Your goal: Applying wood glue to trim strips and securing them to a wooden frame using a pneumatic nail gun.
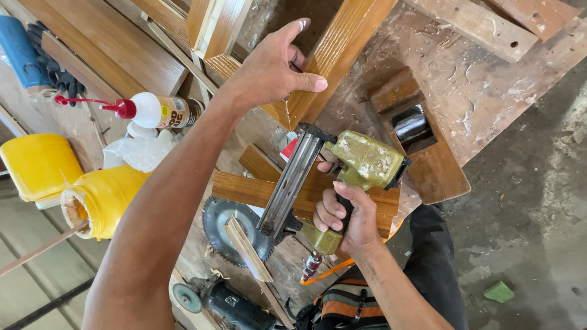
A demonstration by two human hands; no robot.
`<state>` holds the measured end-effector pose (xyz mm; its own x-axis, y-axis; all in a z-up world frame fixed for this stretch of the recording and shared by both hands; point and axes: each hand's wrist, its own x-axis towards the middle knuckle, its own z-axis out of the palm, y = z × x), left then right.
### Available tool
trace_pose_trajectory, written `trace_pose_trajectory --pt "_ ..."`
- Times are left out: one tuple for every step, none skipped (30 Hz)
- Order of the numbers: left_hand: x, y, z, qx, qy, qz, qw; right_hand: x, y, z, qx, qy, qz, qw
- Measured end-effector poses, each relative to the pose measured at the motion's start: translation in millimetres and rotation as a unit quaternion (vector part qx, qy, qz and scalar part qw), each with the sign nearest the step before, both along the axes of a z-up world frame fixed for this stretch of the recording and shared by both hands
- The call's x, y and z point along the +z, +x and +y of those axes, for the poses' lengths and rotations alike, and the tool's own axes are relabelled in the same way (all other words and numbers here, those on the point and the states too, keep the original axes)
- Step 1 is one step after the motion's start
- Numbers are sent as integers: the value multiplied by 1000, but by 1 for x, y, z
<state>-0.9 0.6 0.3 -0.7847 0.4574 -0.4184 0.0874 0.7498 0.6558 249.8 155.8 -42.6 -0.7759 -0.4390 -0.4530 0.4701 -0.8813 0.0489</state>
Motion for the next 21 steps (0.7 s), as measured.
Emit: trace_pose_trajectory --pt "1 1 0 0 -1 -1 1000 0 1 -1 0 -1 -1 1000" --pt "1 2 1 9 -9 -4 1000 -1 1 -2 1 0 -3 1000" --pt "2 2 2 16 -17 -7 1000 -1 1 -2 2 0 -5 1000" --pt "2 1 1 15 -17 -7 1000 -1 1 -3 1 -1 -5 1000" --pt "1 1 1 12 -17 -7 1000 0 2 -3 1 -1 -8 1000" --pt "0 2 0 9 -17 -7 1000 0 2 -4 2 0 -12 1000" --pt "0 2 0 8 -17 -8 1000 0 3 -5 1 -1 -13 1000" --pt "0 1 -1 4 -10 -4 1000 0 3 -6 0 -1 -15 1000" --pt "0 1 -1 0 -3 0 1000 1 3 -6 -2 -2 -17 1000" --pt "0 1 -1 -1 -4 -1 1000 0 4 -7 -2 -2 -17 1000" --pt "1 1 -1 -7 -5 5 1000 0 4 -8 -4 -8 -18 1000" --pt "2 1 -1 -13 -7 11 1000 -1 4 -9 -5 -14 -19 1000" --pt "3 1 0 -14 -8 10 1000 -1 5 -10 -6 -14 -20 1000" --pt "4 1 1 -10 -9 5 1000 -1 5 -10 -9 -18 -21 1000" --pt "5 1 1 -6 -12 -1 1000 -2 5 -11 -12 -23 -22 999" --pt "5 1 2 -7 -12 -1 1000 -2 4 -11 -13 -24 -23 999" --pt "6 2 2 -4 -13 -4 1000 -2 4 -11 -10 -24 -25 999" --pt "6 2 2 0 -13 -6 1000 -2 4 -10 -7 -25 -28 999" --pt "6 2 3 -1 -14 -6 1000 -2 4 -11 -7 -25 -28 999" --pt "6 2 3 4 -4 -13 1000 -3 5 -11 -10 -26 -26 999" --pt "6 2 3 10 6 -21 1000 -3 5 -11 -12 -26 -24 999"
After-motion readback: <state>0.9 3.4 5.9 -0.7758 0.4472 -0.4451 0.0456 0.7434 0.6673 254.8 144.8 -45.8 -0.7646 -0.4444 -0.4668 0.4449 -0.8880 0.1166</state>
